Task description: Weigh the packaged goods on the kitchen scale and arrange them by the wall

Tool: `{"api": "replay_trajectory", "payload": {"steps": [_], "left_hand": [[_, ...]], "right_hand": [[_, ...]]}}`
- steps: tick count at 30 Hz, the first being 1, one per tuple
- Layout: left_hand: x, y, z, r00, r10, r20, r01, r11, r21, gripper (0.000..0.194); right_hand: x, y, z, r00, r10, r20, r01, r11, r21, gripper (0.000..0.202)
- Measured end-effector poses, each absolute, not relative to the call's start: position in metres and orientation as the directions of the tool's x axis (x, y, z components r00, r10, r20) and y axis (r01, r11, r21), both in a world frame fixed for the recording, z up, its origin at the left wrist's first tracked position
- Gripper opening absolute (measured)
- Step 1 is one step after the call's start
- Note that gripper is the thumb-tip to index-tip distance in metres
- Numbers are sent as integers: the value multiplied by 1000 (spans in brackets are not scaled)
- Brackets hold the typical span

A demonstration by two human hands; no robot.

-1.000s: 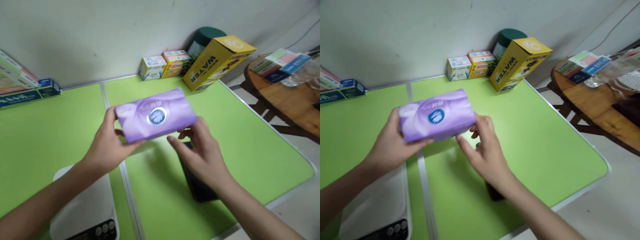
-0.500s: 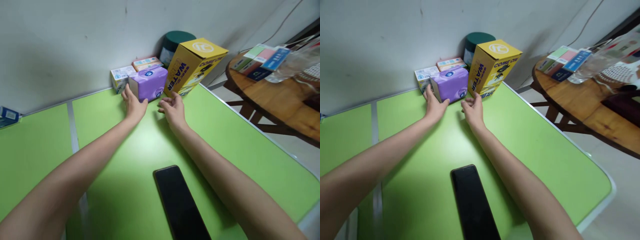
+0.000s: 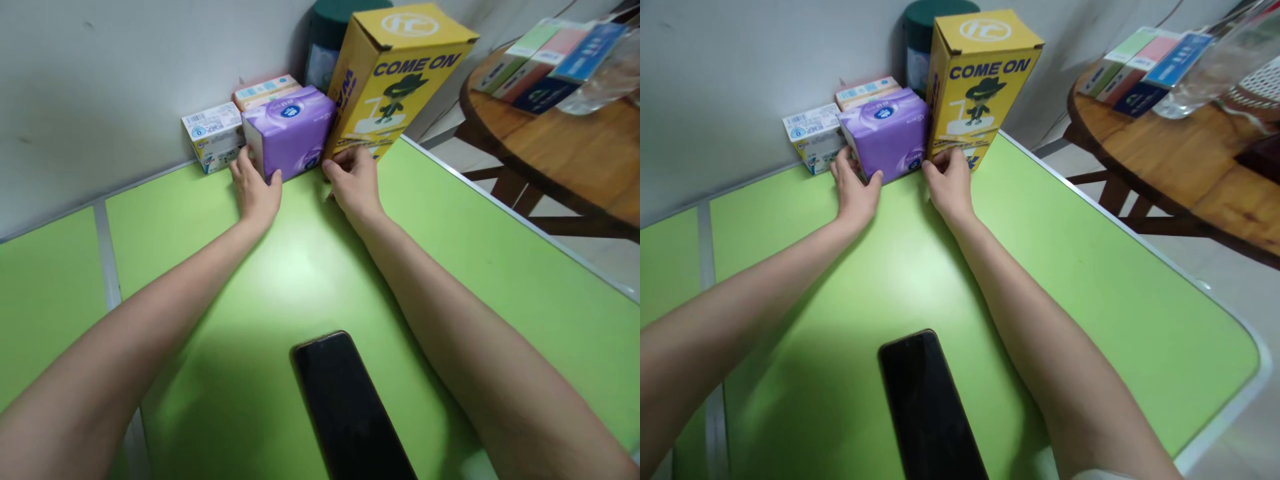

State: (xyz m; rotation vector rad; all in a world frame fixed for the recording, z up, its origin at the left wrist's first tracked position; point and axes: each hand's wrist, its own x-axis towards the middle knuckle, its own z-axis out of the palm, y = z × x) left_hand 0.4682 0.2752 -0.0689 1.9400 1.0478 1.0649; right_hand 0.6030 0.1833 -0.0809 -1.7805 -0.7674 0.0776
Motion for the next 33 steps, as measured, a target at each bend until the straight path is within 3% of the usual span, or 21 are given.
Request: {"api": "replay_trajectory", "payload": {"steps": [4,7,10,12,20,25,29,33], "left_hand": [[466,275,-70,353,873,337,305,-448,840,60],[463,272,-69,336,879,340,283,-438,853,60],[463,269,-68,329,879,347,290,-443,848,62],[464,268,-67,336,874,352,292,-452,843,63],[462,270,-70,371,875,310,291,-426,857,61],[463,274,-72,371,873,316,282,-430,857,57],[465,273,-71,362,883,297,308,-414,856,59],[444,263,-60,436,878,199,342,-366,865,59]], "right_hand": [[607,182,-84,790,508,342,491,-192,-850,18],[610,170,-83,828,405,388,497,-210,-842,20],[610,159,-77,822,314,475,552,-239,-799,57],[608,160,-72,803,328,497,580,-246,-776,75],[618,176,-76,768,429,475,625,-343,-701,108],[625,172,-81,745,479,464,638,-308,-706,117],[624,174,-79,756,486,438,604,-260,-753,111],[601,164,-66,839,458,295,456,-295,-840,107]]}}
